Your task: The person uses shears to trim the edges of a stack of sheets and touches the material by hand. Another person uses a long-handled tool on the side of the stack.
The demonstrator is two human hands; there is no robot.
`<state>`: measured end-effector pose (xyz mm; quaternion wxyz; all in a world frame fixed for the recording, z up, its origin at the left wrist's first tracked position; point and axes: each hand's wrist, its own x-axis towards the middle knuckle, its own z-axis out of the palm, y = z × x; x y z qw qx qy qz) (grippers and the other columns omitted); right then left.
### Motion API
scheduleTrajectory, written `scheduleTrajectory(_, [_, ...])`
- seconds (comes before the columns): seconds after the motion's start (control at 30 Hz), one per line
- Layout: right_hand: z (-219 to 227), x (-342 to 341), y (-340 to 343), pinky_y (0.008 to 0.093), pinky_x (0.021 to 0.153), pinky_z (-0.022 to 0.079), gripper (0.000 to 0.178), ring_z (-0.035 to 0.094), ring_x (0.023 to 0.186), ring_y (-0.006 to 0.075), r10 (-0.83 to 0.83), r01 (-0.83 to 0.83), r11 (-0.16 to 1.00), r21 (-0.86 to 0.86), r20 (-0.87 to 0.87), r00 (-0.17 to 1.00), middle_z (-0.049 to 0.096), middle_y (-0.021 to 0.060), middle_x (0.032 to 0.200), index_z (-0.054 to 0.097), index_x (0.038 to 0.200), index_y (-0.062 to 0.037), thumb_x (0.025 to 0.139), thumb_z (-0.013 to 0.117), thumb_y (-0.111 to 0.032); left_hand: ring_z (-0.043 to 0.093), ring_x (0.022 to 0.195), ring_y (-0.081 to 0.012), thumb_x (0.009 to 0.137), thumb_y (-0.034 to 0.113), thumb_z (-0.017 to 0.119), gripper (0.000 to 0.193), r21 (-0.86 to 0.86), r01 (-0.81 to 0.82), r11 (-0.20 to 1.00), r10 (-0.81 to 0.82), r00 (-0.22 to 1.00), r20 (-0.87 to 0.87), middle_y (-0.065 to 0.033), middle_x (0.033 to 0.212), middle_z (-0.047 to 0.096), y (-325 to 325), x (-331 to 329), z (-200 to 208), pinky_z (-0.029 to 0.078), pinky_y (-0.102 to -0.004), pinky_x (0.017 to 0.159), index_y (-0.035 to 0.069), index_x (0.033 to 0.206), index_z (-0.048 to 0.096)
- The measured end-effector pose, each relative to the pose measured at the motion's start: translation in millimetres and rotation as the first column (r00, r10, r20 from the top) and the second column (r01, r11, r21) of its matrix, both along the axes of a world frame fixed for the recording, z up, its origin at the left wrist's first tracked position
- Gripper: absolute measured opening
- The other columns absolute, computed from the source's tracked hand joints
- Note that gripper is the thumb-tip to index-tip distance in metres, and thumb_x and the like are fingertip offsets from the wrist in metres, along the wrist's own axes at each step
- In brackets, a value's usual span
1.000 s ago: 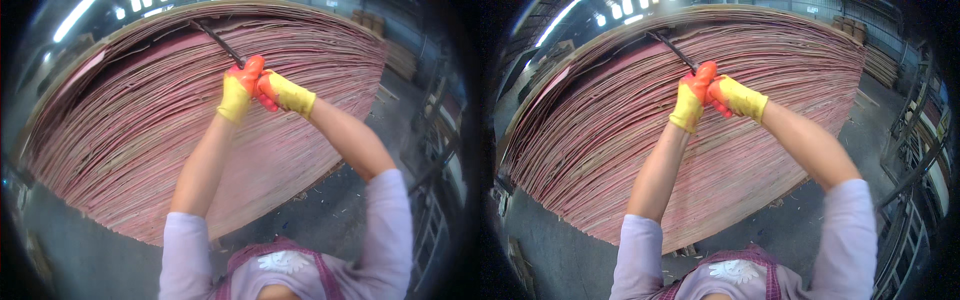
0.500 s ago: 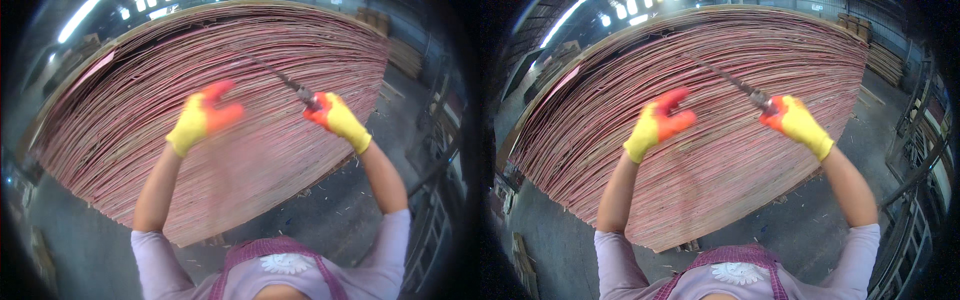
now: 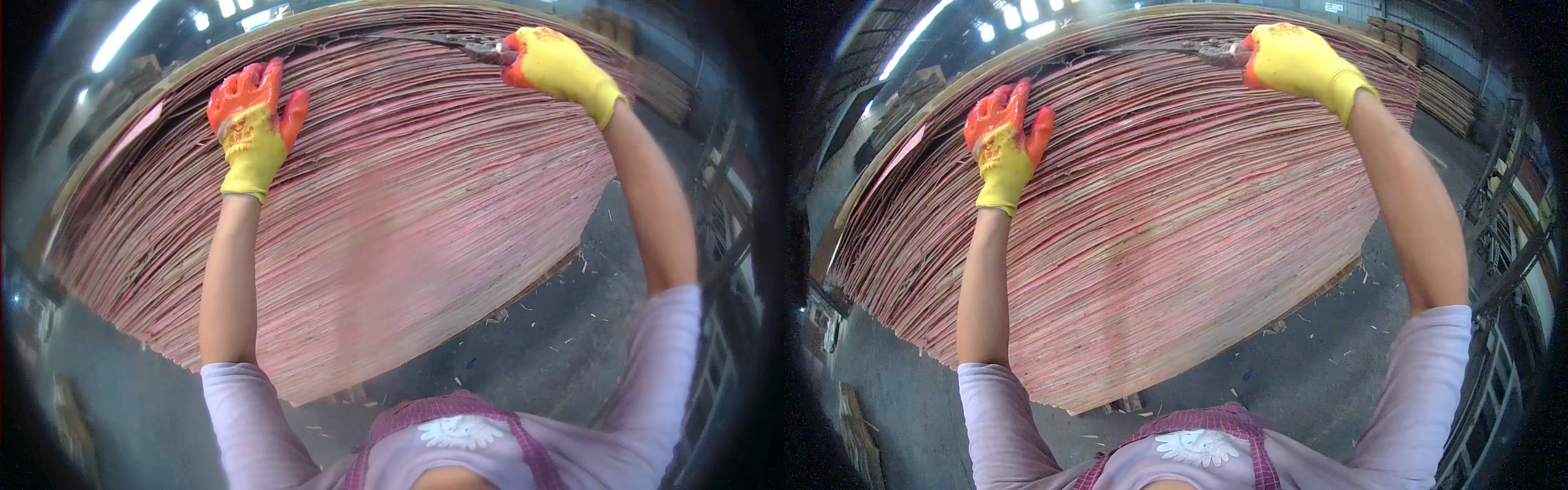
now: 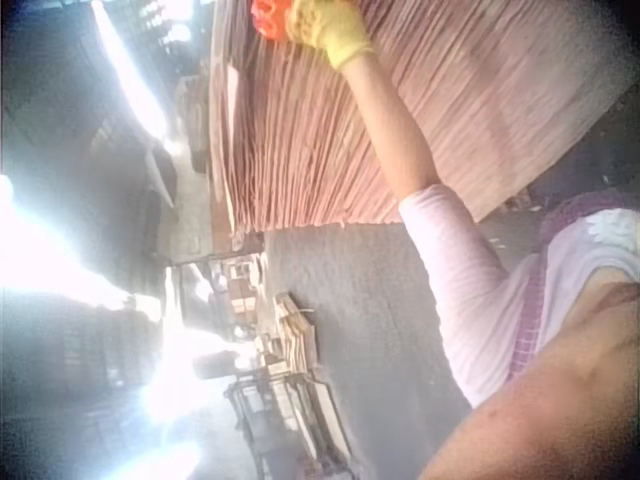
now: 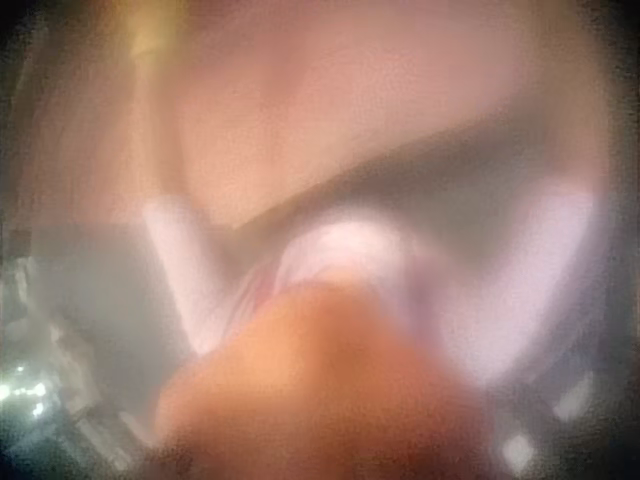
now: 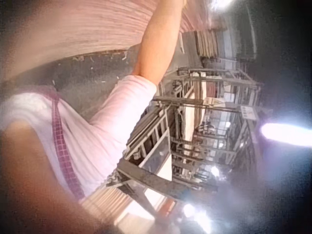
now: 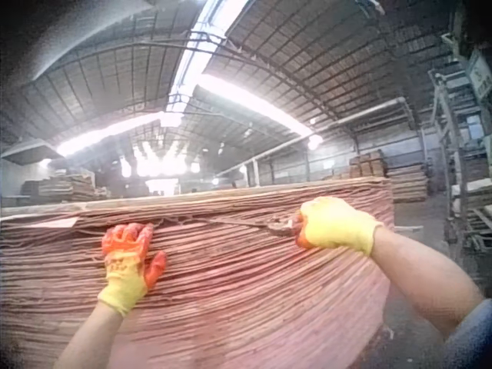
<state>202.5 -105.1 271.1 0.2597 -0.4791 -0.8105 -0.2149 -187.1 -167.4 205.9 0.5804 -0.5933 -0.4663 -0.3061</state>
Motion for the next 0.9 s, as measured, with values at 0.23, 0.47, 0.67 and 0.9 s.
scheduleTrajectory(0.23, [9,6,3,0.0426,0.089,0.052,0.047,0.067,0.101,0.0341,0.007,-0.012,0.986,-0.168,-0.031,0.999,0.071,0.0206,0.108,0.067,0.118,-0.0004,0.081,0.071,-0.028,0.067,0.099,-0.0342,0.086,0.036,0.077,0.035,0.130,0.106,0.986,-0.108,0.994,0.012,-0.0112,0.108,0.072,17,-7,4,0.049,-0.0476,0.088,0.016,0.115,0.074])
scheduleTrajectory(0.47, [-12,24,2,0.0442,0.094,0.050,0.035,0.065,0.105,0.0384,-0.031,0.024,0.998,0.055,0.129,0.991,0.072,0.0192,0.105,0.071,0.111,-0.0039,0.082,0.069,-0.023,0.066,0.098,-0.0311,0.080,0.036,0.080,0.036,0.108,0.153,0.982,-0.157,0.987,0.027,-0.0072,0.103,0.071,25,-16,4,0.047,-0.0479,0.084,0.016,0.109,0.074])
scheduleTrajectory(0.67, [-1,26,6,0.0418,0.085,0.052,0.030,0.068,0.094,0.0343,0.095,-0.089,0.995,0.046,-0.132,0.987,0.070,0.0183,0.098,0.071,0.107,-0.0027,0.083,0.071,-0.021,0.067,0.094,-0.0301,0.079,0.037,0.081,0.037,0.139,0.196,0.971,-0.194,0.981,-0.028,-0.0071,0.103,0.072,29,-18,5,0.048,-0.0477,0.082,0.016,0.109,0.075])
scheduleTrajectory(0.9, [-7,11,10,0.0434,0.087,0.051,0.032,0.067,0.097,0.0372,0.056,-0.055,0.998,0.009,-0.118,0.991,0.072,0.0186,0.099,0.072,0.106,-0.0027,0.082,0.069,-0.025,0.067,0.095,-0.0295,0.080,0.038,0.081,0.038,0.147,0.181,0.972,-0.176,0.983,-0.045,-0.0065,0.104,0.072,30,-19,5,0.047,-0.0471,0.083,0.016,0.109,0.075])
